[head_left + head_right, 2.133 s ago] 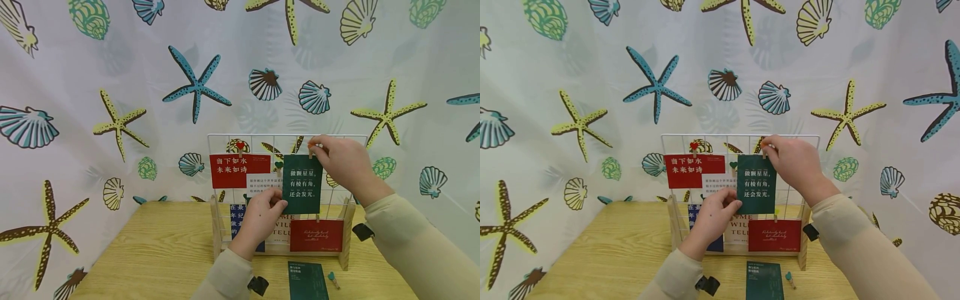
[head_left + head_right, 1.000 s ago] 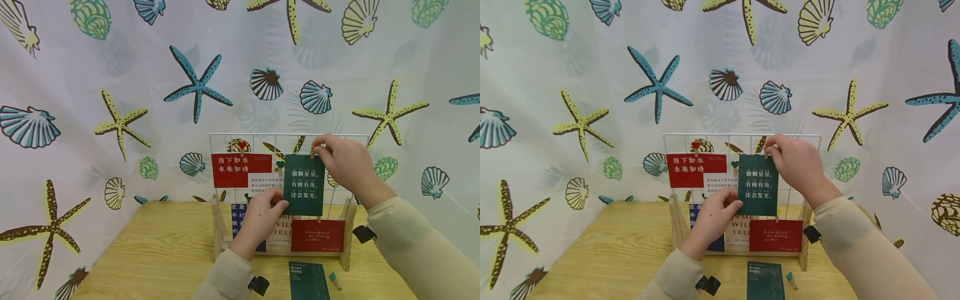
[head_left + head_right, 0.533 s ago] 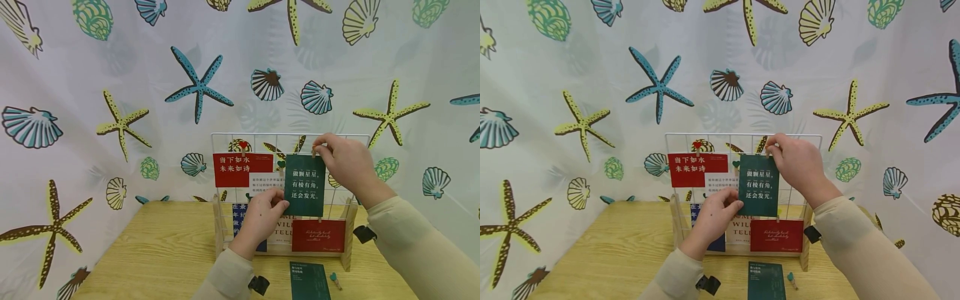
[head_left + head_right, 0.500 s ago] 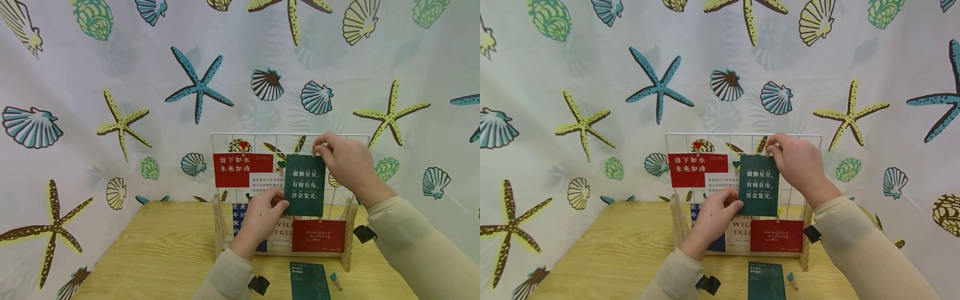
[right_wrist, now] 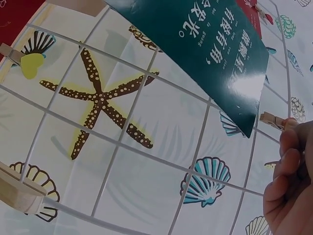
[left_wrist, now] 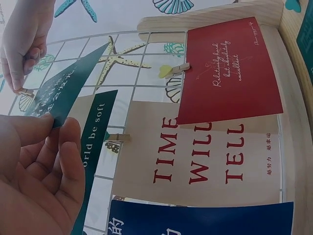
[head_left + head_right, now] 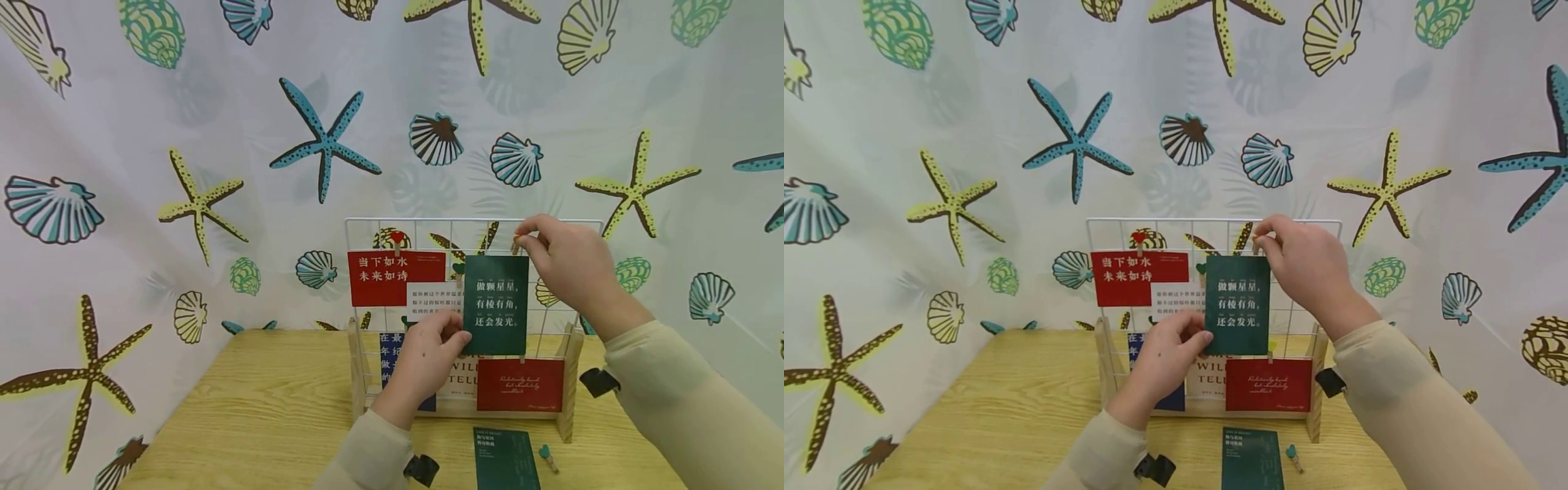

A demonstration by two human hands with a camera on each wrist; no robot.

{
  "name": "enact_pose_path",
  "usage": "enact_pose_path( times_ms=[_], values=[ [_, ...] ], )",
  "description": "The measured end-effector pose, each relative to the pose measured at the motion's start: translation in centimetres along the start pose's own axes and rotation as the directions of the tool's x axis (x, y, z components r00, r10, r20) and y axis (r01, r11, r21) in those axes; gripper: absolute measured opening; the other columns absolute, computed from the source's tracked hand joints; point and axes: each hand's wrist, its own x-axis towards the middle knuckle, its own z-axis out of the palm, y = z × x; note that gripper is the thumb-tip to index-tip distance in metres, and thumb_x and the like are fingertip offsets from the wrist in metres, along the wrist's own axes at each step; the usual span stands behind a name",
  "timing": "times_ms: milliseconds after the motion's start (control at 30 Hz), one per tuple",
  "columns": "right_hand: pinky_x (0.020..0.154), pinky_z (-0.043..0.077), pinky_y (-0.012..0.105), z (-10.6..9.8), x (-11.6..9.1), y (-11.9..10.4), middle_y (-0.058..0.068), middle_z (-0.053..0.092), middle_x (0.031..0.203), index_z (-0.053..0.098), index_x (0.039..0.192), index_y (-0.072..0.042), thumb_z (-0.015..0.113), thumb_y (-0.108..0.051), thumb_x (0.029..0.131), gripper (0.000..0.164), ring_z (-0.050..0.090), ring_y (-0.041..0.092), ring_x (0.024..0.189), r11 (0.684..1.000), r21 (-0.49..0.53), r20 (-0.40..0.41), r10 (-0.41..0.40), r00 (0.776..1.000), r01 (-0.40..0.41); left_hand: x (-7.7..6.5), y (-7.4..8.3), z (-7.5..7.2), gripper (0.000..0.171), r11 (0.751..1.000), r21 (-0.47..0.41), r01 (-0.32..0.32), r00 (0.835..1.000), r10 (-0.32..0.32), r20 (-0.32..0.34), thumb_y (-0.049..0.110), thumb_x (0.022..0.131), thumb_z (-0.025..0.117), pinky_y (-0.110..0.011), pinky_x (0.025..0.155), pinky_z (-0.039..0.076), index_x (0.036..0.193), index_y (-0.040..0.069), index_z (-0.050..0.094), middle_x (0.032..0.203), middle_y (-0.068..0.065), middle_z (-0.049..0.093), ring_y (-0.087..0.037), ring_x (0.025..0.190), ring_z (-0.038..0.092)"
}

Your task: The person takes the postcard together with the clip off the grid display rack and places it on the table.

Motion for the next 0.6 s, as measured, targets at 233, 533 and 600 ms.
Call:
enact_pose_path(
  times_ms=[233,533,600],
  values=[
    [0.046,0.034,0.034,-0.18,-0.44,-0.03,0.001,0.059,0.066,0.07,0.113,-0.012,0.06,-0.022,0.103,0.017,0.042,0.015,0.049,0.999,0.041,0.013,0.028,1.0,-0.028,-0.38,0.0,0.0,0.014,1.0,-0.021,-0.001,1.0,0.001,0.0,0.024,0.1,0.067,-0.032,0.074,0.052,0.113,0.019,0.07,0.094,0.008,0.064,-0.013,0.082,0.059],
    [0.046,0.032,0.034,-0.4,-0.9,0.18,-0.002,0.047,0.06,0.071,0.114,-0.012,0.06,-0.024,0.103,0.019,0.039,0.015,0.047,0.996,0.082,0.014,0.033,0.999,-0.034,-0.76,-0.21,-0.09,0.01,1.0,-0.03,-0.005,1.0,0.006,0.006,0.022,0.1,0.067,-0.032,0.072,0.052,0.109,0.023,0.068,0.09,0.009,0.064,-0.014,0.081,0.059],
    [0.047,0.032,0.034,-0.47,-1.02,0.19,-0.003,0.047,0.059,0.071,0.113,-0.012,0.061,-0.024,0.103,0.019,0.039,0.015,0.047,0.995,0.091,0.015,0.032,0.999,-0.033,-0.84,-0.29,-0.1,0.009,1.0,-0.027,-0.002,1.0,0.003,0.008,0.023,0.1,0.067,-0.032,0.072,0.052,0.109,0.023,0.068,0.089,0.009,0.065,-0.014,0.08,0.06]
  ],
)
